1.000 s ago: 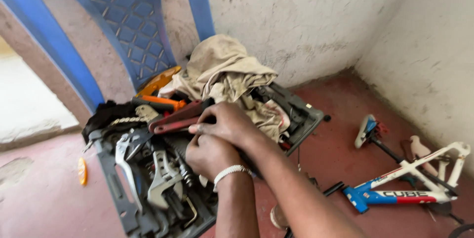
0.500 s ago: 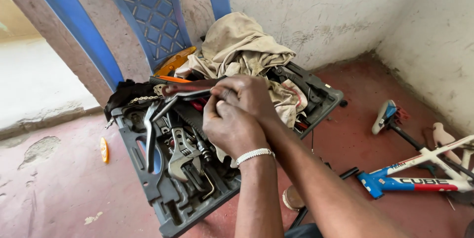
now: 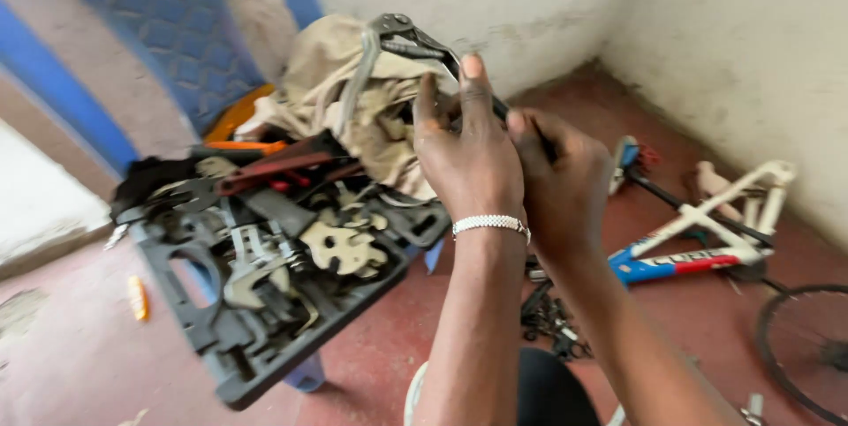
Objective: Cleaning and inspecting a bicycle fork using a cloth and a screwdriver
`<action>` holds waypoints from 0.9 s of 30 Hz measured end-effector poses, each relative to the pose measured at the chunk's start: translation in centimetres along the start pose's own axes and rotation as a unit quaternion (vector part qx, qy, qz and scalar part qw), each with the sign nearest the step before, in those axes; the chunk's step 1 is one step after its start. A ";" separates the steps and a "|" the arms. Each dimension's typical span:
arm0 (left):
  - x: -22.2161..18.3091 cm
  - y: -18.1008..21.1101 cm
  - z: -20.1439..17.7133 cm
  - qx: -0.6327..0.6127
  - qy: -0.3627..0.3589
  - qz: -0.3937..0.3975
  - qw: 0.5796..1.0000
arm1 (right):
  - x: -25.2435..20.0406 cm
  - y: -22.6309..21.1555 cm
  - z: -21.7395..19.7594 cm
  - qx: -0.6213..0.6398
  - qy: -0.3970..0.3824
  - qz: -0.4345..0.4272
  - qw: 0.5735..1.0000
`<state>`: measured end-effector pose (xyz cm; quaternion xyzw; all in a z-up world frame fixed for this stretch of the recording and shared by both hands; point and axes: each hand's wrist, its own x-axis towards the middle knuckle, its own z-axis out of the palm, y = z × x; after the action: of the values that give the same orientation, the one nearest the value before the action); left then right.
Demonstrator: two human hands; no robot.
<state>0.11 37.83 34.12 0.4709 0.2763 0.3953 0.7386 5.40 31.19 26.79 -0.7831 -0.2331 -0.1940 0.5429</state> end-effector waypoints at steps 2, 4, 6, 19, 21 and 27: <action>-0.5 -2.7 2.7 0.026 -0.044 0.004 0.999 | -1.0 -0.3 -4.1 -0.013 0.016 0.006 1.000; -2.8 -4.0 4.6 0.057 -0.086 0.009 0.995 | -2.1 -0.5 -8.2 -0.022 0.029 0.017 0.999; -6.8 -3.7 6.0 0.132 -0.182 -0.041 0.974 | -2.9 -0.4 -12.7 0.036 -0.015 0.115 0.993; -24.2 -24.5 10.9 0.409 -0.553 -0.035 0.725 | -13.3 16.7 -29.9 -0.153 0.060 0.459 0.873; -25.7 -27.3 9.1 0.495 -0.530 -0.036 0.688 | -16.7 22.1 -30.7 -0.323 -0.015 0.497 0.805; -27.1 -44.6 -1.1 0.631 -0.350 -0.213 0.659 | -27.8 29.6 -30.0 0.042 0.211 0.563 0.798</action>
<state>-0.80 4.59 -6.11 0.8556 0.2735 -0.2359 0.3708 -1.73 -10.21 -1.12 -0.6925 0.3615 -0.0040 0.6243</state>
